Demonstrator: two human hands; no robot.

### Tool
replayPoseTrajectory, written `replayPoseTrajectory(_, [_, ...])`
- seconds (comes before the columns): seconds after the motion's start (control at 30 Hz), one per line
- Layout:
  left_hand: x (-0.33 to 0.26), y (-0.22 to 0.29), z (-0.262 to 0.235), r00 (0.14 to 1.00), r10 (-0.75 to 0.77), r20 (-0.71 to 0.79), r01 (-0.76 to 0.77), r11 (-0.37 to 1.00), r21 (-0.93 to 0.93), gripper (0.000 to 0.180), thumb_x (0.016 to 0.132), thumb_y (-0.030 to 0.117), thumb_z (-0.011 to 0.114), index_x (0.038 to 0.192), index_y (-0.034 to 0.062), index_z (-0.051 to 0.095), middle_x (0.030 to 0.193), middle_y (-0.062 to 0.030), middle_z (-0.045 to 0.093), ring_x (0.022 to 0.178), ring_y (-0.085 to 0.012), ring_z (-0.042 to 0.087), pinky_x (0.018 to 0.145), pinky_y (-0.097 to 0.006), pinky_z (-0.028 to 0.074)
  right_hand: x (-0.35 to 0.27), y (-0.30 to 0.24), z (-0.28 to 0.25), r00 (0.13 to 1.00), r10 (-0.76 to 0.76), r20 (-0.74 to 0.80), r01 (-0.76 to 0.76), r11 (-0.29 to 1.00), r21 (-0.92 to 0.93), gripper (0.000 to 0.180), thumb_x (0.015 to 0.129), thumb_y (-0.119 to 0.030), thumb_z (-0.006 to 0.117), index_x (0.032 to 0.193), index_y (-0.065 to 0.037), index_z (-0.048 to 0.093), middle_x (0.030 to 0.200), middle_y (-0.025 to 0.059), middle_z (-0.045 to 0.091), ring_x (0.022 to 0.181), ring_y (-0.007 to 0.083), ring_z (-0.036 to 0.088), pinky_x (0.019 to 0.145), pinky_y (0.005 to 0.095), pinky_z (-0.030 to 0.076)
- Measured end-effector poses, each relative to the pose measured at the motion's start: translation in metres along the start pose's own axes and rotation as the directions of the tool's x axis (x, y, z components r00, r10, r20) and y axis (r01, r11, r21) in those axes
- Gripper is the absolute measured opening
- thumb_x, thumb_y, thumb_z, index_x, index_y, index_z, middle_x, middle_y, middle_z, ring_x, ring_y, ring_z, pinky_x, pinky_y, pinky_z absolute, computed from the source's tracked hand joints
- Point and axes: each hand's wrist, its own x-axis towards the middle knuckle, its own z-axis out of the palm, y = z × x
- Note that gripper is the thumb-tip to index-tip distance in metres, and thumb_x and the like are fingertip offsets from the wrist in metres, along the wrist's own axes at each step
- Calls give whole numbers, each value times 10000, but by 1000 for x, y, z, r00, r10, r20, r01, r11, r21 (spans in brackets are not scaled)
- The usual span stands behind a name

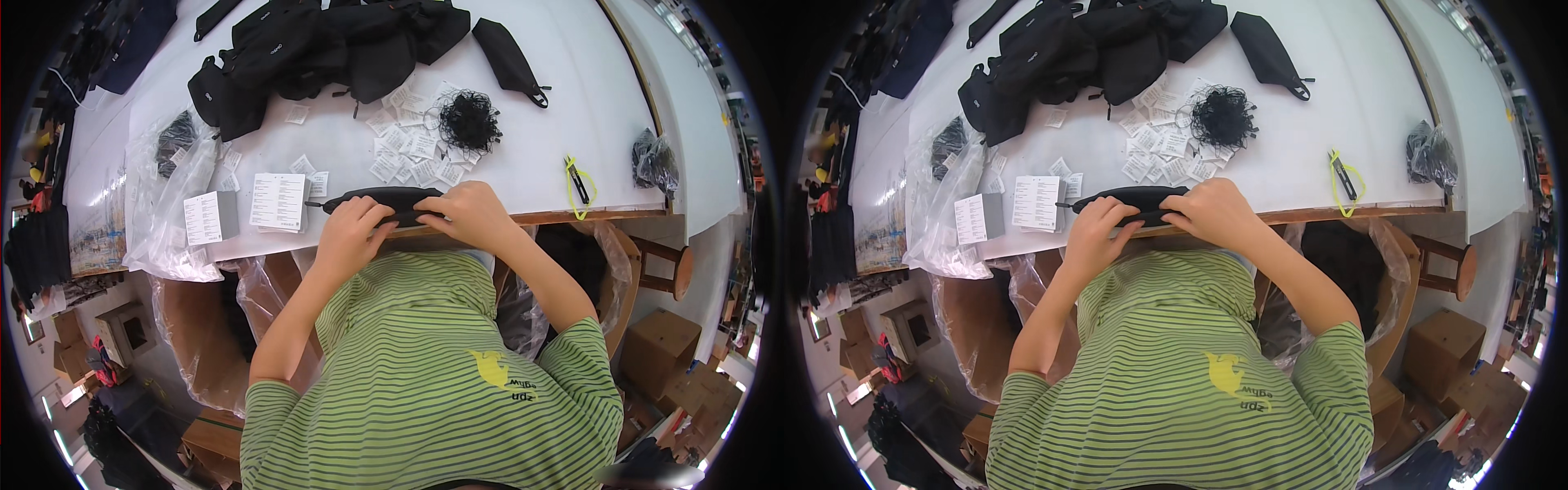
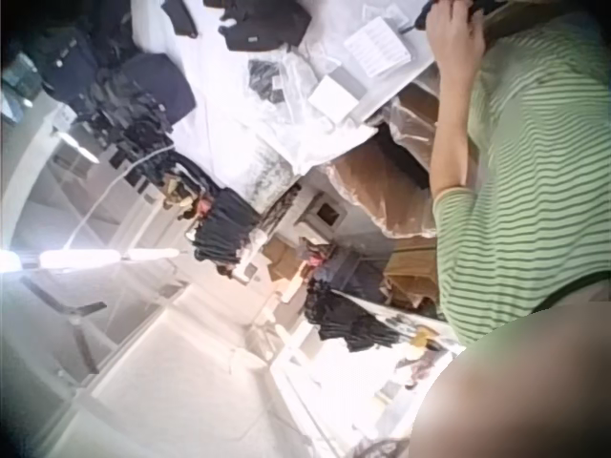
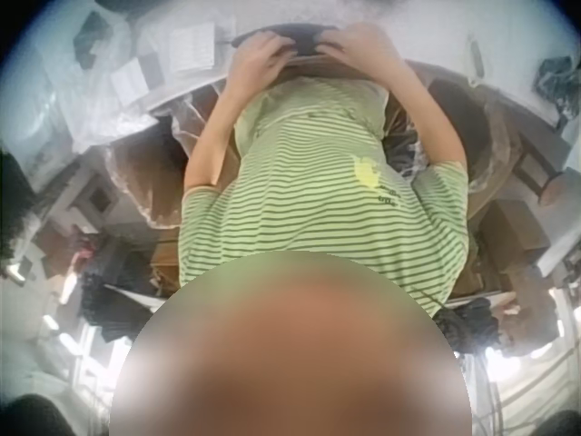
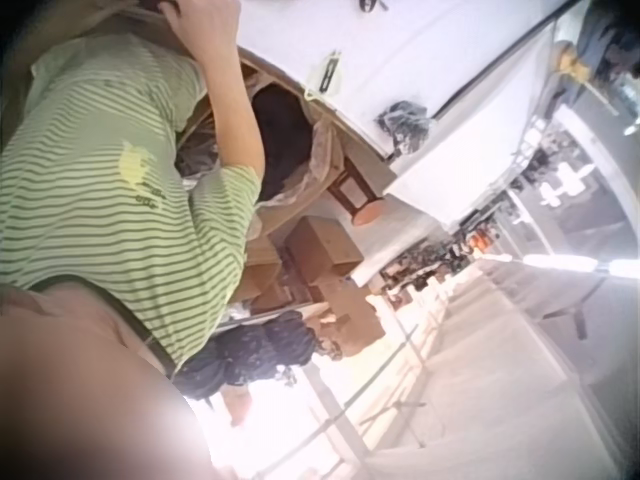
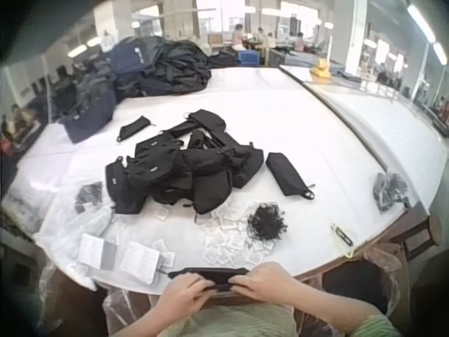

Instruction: The recorder is packing small black pouches into a large cardboard box and putting tags and straps on new pouches.

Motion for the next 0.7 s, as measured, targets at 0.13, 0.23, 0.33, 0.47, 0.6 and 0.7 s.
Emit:
replayPoseTrajectory(0.13, [1, -2, 3, 999, -33, -16, 34, 999, 36, 164, 757, 118, 707, 867, 61, 599, 774, -59, 528, 733, -246, 533, 649, -364, 425, -4, -3, 3, 1000, 23, -5, -23, 999, -40, 186, 758, -246, 724, 897, -154, 641, 507, 30, 511, 481, 227, 539, 485, 353, 402])
replayPoseTrajectory(0.23, [5, -1, 0, 998, -56, 39, 56, 998, 6, 165, 770, 133, 709, 866, 54, 601, 773, -63, 536, 733, -247, 542, 656, -356, 436, -4, -3, 5, 999, 47, -12, -48, 999, -17, 168, 761, -228, 718, 865, -143, 619, 508, 32, 512, 481, 231, 539, 483, 358, 401])
replayPoseTrajectory(0.33, [28, 7, -13, 969, -244, -35, 229, 944, -238, 166, 796, 152, 698, 872, 40, 601, 791, -68, 563, 757, -242, 569, 684, -331, 455, -3, 0, 4, 998, 59, -18, -59, 998, -9, 148, 762, -214, 715, 839, -136, 616, 513, 36, 524, 480, 233, 542, 483, 362, 403])
replayPoseTrajectory(0.47, [77, -35, -10, 826, -563, -11, 476, 708, -522, 237, 798, 219, 707, 888, 28, 599, 896, -79, 609, 868, -243, 601, 753, -318, 472, -1, -2, 4, 998, 67, -8, -67, 998, 9, 122, 760, -194, 712, 825, -134, 629, 520, 37, 548, 483, 228, 555, 485, 356, 414])
replayPoseTrajectory(0.6, [96, -82, 29, 920, -387, 67, 383, 921, 69, 309, 735, 264, 754, 860, 38, 583, 952, -100, 590, 892, -282, 574, 765, -368, 466, -2, -2, 4, 997, 78, 14, -78, 997, 17, 111, 758, -189, 712, 821, -136, 638, 517, 33, 552, 487, 220, 563, 486, 346, 419])
replayPoseTrajectory(0.7, [103, -92, 33, 926, -346, 149, 325, 934, 146, 336, 709, 266, 768, 864, 47, 567, 948, -111, 578, 867, -294, 562, 760, -379, 462, -4, -3, 5, 994, 110, 2, -110, 994, 21, 109, 753, -189, 714, 818, -138, 642, 515, 30, 551, 491, 215, 567, 487, 339, 420])
